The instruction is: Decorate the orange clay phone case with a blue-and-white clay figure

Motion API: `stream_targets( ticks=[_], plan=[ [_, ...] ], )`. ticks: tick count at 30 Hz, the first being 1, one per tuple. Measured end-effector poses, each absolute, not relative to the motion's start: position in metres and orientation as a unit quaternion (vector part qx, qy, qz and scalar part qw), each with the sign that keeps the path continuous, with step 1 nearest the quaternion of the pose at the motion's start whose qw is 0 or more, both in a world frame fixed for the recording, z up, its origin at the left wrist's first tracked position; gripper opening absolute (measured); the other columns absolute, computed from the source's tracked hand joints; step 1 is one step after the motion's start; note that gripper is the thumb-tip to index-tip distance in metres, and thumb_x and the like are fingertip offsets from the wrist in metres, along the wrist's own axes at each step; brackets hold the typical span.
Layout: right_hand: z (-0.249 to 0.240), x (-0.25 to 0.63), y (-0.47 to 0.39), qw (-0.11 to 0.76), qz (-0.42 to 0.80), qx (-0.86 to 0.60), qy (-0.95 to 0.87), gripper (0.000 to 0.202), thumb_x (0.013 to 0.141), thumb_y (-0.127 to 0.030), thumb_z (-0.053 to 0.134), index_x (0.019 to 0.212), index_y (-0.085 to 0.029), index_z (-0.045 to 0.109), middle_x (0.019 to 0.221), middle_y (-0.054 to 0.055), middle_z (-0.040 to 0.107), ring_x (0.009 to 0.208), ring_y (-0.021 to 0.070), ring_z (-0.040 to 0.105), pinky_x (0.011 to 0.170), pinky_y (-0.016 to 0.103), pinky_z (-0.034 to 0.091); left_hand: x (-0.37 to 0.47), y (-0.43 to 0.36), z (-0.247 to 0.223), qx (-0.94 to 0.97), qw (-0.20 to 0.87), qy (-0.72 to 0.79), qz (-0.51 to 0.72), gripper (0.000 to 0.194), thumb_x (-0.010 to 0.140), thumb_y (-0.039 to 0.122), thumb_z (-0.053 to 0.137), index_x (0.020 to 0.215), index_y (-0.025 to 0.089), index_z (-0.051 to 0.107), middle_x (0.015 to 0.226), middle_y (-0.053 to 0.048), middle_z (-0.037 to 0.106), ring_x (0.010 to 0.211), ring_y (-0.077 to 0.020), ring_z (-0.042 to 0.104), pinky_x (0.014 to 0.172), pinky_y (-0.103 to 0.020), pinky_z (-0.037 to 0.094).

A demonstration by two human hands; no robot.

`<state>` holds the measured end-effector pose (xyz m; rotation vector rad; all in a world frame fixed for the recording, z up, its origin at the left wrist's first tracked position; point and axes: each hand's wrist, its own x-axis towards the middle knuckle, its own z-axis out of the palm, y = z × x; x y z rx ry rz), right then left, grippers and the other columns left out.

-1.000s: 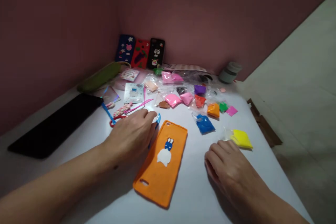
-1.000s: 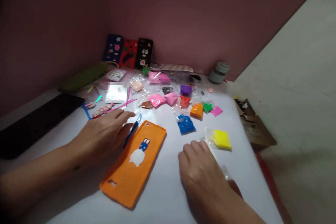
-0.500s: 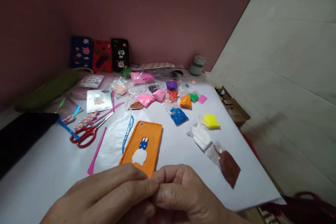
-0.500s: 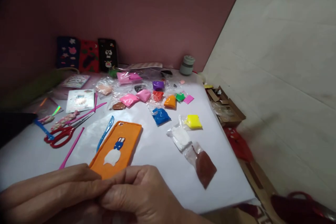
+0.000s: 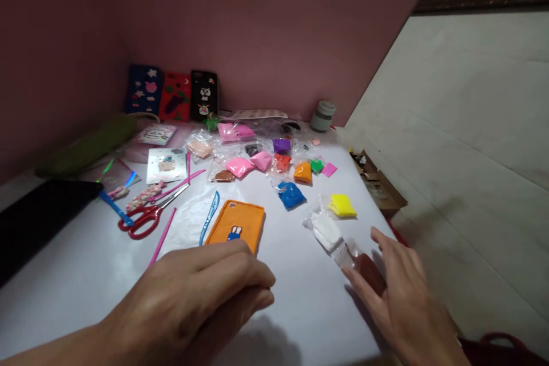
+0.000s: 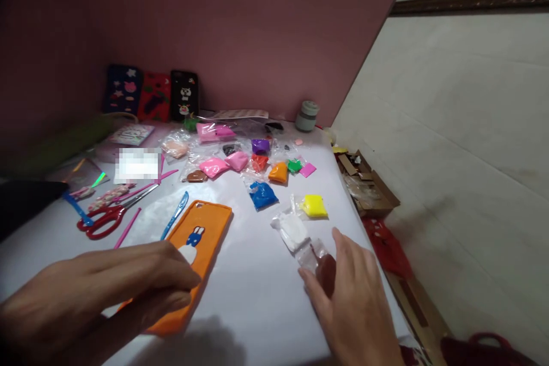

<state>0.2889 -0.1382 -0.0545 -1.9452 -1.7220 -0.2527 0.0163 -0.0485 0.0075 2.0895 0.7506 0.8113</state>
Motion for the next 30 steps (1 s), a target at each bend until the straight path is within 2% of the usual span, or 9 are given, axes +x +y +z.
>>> stream_targets(
  ticks=[2, 7, 11, 15, 19, 21, 25, 30],
  plan=[
    [-0.07, 0.299, -0.135, 0.241, -0.09, -0.724, -0.64, 0.069, 0.081, -0.049, 0.062, 0.129, -0.002, 0.046, 0.103, 0.023, 0.059, 0.096, 0.0388, 0.052, 0.083, 0.061, 0.042, 0.025, -0.048, 0.008, 0.853, 0.324, 0.276, 0.304, 0.015, 0.088, 0.025, 0.058, 0.074, 0.025, 0.062, 0.06, 0.004, 0.063, 0.05, -0.0093, 0.055, 0.051, -0.018, 0.038],
    [-0.081, 0.293, -0.129, 0.275, -0.06, -0.714, -0.641, 0.057, 0.086, -0.037, 0.06, 0.134, -0.013, 0.041, 0.096, 0.012, 0.056, 0.091, 0.0315, 0.053, 0.082, 0.054, 0.046, 0.039, -0.05, 0.008, 0.876, 0.304, 0.25, 0.277, 0.02, 0.09, 0.026, 0.055, 0.071, 0.021, 0.061, 0.058, 0.002, 0.061, 0.045, -0.0081, 0.05, 0.047, -0.018, 0.036],
    [-0.071, 0.285, -0.136, 0.351, -0.031, -0.683, -0.64, 0.052, 0.09, -0.026, 0.053, 0.139, -0.021, 0.036, 0.099, 0.008, 0.051, 0.088, 0.0245, 0.055, 0.076, 0.041, 0.051, 0.044, -0.044, 0.01, 0.85, 0.37, 0.262, 0.269, 0.018, 0.087, 0.027, 0.059, 0.073, 0.021, 0.066, 0.058, 0.001, 0.064, 0.046, -0.0091, 0.054, 0.045, -0.017, 0.037],
    [-0.059, 0.274, -0.143, 0.403, 0.025, -0.644, -0.649, 0.045, 0.09, -0.021, 0.053, 0.134, -0.027, 0.043, 0.102, 0.006, 0.052, 0.091, 0.0205, 0.058, 0.077, 0.033, 0.052, 0.052, -0.038, 0.013, 0.806, 0.448, 0.306, 0.237, 0.017, 0.084, 0.029, 0.062, 0.073, 0.02, 0.071, 0.056, 0.001, 0.064, 0.048, -0.0098, 0.056, 0.045, -0.016, 0.039],
    [-0.053, 0.252, -0.143, 0.488, 0.176, -0.574, -0.634, 0.045, 0.089, -0.017, 0.054, 0.132, -0.03, 0.048, 0.104, 0.005, 0.053, 0.091, 0.0173, 0.058, 0.076, 0.026, 0.053, 0.057, -0.039, 0.014, 0.774, 0.501, 0.292, 0.253, 0.018, 0.084, 0.028, 0.062, 0.073, 0.018, 0.072, 0.054, 0.002, 0.062, 0.046, -0.0092, 0.055, 0.045, -0.016, 0.04],
    [-0.051, 0.24, -0.141, 0.521, 0.249, -0.535, -0.617, 0.047, 0.088, -0.014, 0.055, 0.131, -0.033, 0.051, 0.105, 0.004, 0.054, 0.092, 0.0161, 0.058, 0.078, 0.023, 0.053, 0.056, -0.041, 0.013, 0.786, 0.486, 0.265, 0.275, 0.017, 0.087, 0.027, 0.061, 0.077, 0.018, 0.072, 0.061, 0.001, 0.066, 0.051, -0.0094, 0.057, 0.05, -0.016, 0.042],
    [-0.044, 0.22, -0.137, 0.5, 0.32, -0.517, -0.617, 0.054, 0.085, -0.012, 0.061, 0.128, -0.044, 0.052, 0.109, 0.0, 0.058, 0.099, 0.0156, 0.059, 0.084, 0.021, 0.051, 0.052, -0.048, 0.003, 0.857, 0.381, 0.213, 0.274, 0.018, 0.092, 0.021, 0.053, 0.084, 0.019, 0.069, 0.074, -0.001, 0.07, 0.064, -0.0106, 0.059, 0.059, -0.018, 0.042],
    [-0.04, 0.21, -0.132, 0.513, 0.344, -0.499, -0.608, 0.054, 0.085, -0.011, 0.061, 0.128, -0.042, 0.053, 0.105, 0.0, 0.061, 0.097, 0.016, 0.061, 0.083, 0.022, 0.052, 0.045, -0.051, -0.009, 0.906, 0.291, 0.198, 0.235, 0.008, 0.086, 0.01, 0.056, 0.087, 0.017, 0.061, 0.083, -0.002, 0.067, 0.065, -0.0123, 0.056, 0.058, -0.022, 0.039]
  ],
)
